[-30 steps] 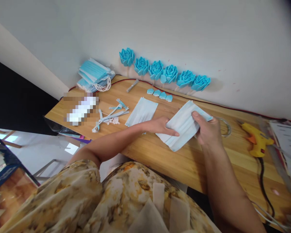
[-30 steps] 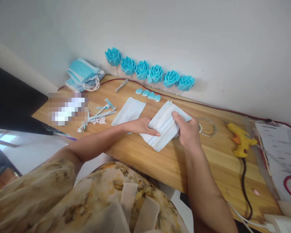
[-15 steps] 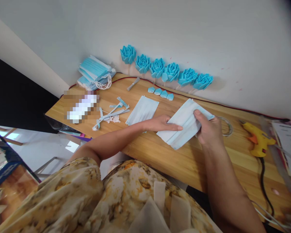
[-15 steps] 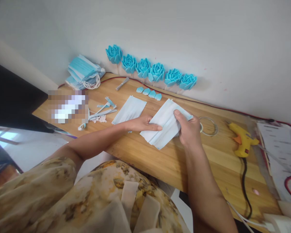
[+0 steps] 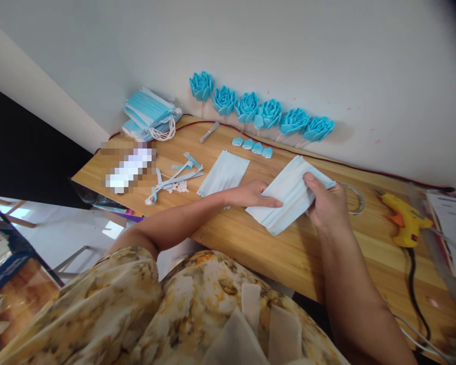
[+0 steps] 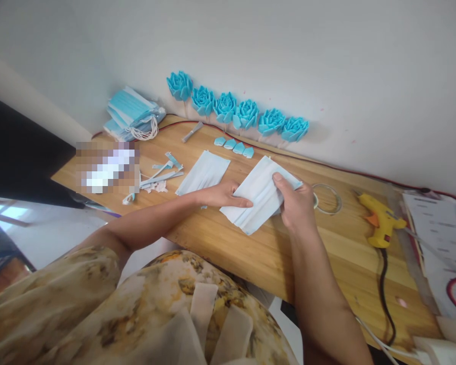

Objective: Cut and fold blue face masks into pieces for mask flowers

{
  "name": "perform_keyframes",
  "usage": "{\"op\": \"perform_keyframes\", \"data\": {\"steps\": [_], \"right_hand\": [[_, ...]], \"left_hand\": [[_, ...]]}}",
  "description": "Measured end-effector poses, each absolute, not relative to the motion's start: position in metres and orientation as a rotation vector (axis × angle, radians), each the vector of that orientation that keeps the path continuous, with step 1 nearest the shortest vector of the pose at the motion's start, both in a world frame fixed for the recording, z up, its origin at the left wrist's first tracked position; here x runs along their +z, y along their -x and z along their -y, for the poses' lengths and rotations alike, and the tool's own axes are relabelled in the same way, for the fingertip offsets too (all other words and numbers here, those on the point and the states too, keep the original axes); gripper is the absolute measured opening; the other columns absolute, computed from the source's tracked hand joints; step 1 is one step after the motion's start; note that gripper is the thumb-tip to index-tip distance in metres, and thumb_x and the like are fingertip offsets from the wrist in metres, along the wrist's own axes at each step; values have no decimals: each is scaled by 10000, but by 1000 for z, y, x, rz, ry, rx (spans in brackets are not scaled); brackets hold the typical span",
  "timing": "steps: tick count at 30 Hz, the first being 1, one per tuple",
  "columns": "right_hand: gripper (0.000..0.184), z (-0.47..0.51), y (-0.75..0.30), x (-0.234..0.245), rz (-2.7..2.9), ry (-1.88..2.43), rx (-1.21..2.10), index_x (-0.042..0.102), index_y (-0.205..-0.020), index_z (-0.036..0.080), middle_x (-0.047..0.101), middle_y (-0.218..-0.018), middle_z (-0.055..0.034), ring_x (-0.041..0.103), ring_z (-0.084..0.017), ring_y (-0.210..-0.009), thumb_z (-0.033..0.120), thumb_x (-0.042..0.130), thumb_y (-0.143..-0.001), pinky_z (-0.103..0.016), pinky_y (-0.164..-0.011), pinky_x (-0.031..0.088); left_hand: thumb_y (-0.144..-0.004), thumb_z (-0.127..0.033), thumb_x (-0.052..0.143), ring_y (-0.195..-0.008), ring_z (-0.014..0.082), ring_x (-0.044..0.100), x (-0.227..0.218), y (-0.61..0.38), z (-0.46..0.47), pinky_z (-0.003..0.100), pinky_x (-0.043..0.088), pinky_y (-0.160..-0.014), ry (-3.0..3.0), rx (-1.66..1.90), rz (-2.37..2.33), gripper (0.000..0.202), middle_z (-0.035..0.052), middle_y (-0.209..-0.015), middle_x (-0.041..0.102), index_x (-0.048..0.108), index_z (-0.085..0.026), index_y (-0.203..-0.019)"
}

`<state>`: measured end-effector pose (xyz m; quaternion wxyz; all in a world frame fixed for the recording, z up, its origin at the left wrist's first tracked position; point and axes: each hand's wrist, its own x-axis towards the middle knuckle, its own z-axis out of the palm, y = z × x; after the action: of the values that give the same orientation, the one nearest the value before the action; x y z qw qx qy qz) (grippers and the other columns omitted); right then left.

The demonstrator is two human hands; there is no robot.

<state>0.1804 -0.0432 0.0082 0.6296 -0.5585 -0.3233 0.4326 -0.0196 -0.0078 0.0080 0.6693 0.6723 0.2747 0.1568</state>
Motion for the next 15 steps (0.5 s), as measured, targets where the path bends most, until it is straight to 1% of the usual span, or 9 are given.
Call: {"op": "perform_keyframes", "data": {"steps": [5, 9, 12, 15], "right_hand": [[390, 44, -181, 9, 751, 1285, 989, 706, -723, 211, 771, -760, 1, 696, -183, -636, 451, 956, -543, -352, -602, 629], [368, 44, -179, 10, 753, 1262, 993, 704, -724, 211, 768, -761, 9, 695, -170, -645, 433, 950, -563, -332, -616, 626], [370, 43, -179, 11, 710, 1234, 991, 702, -709, 206, 765, -754, 19, 678, -147, -623, 416, 957, -543, -310, -611, 620], [398, 41, -179, 11, 661, 1195, 994, 708, -706, 202, 765, -750, 15, 676, -137, -627, 448, 960, -521, -278, -583, 601]], "left_hand": [[-678, -648, 838, -611, 122, 478, 8, 21, 8, 261, 384, -563, -1518, 357, -620, 537, -8, -630, 554, 639, -150, -645], [-686, -638, 844, -609, 118, 482, 10, 20, 8, 257, 383, -561, -1512, 359, -629, 535, -10, -624, 556, 634, -148, -633], [-702, -612, 850, -618, 123, 499, 9, 20, 8, 257, 385, -567, -1506, 363, -641, 514, -9, -622, 564, 645, -146, -635], [-712, -599, 853, -642, 135, 525, 8, 20, 8, 260, 403, -579, -1495, 378, -633, 493, 5, -650, 596, 679, -140, -678]]}}
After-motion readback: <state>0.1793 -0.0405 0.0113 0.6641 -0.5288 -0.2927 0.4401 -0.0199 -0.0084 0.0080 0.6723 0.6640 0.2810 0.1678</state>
